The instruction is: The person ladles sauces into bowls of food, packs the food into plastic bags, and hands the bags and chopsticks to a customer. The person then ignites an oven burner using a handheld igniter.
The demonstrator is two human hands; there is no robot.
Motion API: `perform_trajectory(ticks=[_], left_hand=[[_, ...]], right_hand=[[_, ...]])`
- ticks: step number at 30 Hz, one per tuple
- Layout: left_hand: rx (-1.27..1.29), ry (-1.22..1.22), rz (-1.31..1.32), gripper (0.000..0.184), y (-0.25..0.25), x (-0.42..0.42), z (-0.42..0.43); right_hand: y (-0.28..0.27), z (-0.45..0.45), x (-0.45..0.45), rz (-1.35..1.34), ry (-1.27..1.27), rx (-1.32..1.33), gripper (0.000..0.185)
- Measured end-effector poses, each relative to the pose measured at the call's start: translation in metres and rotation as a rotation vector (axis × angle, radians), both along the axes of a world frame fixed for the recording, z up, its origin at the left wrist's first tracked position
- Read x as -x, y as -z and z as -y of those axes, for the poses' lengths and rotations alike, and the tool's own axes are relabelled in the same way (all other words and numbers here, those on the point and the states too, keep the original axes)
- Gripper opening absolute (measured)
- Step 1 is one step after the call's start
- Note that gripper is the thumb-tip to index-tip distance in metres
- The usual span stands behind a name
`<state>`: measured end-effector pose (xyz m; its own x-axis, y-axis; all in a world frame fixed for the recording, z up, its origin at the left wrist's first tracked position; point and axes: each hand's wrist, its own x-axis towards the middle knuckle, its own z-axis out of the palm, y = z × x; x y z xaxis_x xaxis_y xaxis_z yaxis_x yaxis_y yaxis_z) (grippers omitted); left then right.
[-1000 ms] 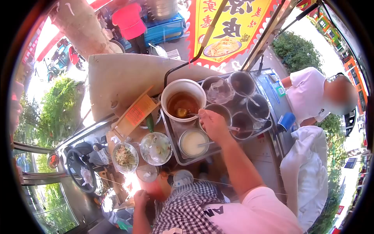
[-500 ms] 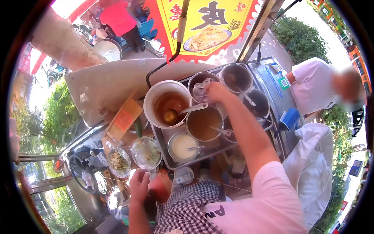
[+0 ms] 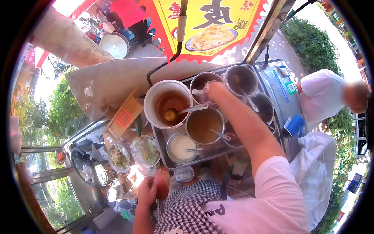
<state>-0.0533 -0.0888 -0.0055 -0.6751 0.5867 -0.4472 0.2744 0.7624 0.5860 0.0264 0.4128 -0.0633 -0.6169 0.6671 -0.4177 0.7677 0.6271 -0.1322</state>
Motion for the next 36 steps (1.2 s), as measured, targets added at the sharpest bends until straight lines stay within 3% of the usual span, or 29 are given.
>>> perform_trajectory(ticks=[3, 6, 10, 12, 15, 22, 25, 27, 36], left_hand=[[-0.075, -0.086, 0.071, 0.023, -0.016, -0.003, -0.015], [-0.316, -0.117, 0.116, 0.024, -0.038, 0.007, -0.05], [-0.646, 0.026, 0.045, 0.024, -0.085, 0.017, -0.143], [-0.708, 0.21, -0.119, 0.025, -0.102, 0.021, -0.2], [-0.67, 0.31, -0.159, 0.032, -0.097, 0.028, -0.275], [-0.417, 0.559, -0.259, 0.025, -0.022, 0.033, -0.373], [-0.395, 0.315, 0.19, 0.016, -0.031, 0.024, -0.381], [-0.507, 0.2, 0.326, 0.011, -0.025, 0.025, -0.378], [-0.648, 0.041, 0.456, 0.009, -0.026, 0.025, -0.356]], right_hand=[[-0.004, -0.001, 0.002, 0.086, -0.105, -0.026, 0.035], [-0.013, 0.002, 0.0, 0.123, -0.17, -0.045, 0.031], [-0.021, 0.0, 0.002, 0.208, -0.253, 0.01, 0.034], [-0.009, -0.006, 0.001, 0.206, -0.343, -0.007, 0.032], [-0.026, 0.001, -0.008, -0.076, -0.193, 0.067, 0.028], [-0.026, -0.004, -0.023, -0.168, -0.12, 0.081, 0.024], [-0.028, -0.004, -0.022, -0.171, 0.089, 0.076, 0.024], [-0.018, -0.003, -0.02, -0.226, 0.08, 0.006, 0.022], [0.02, -0.005, -0.002, -0.276, -0.036, -0.178, 0.016]])
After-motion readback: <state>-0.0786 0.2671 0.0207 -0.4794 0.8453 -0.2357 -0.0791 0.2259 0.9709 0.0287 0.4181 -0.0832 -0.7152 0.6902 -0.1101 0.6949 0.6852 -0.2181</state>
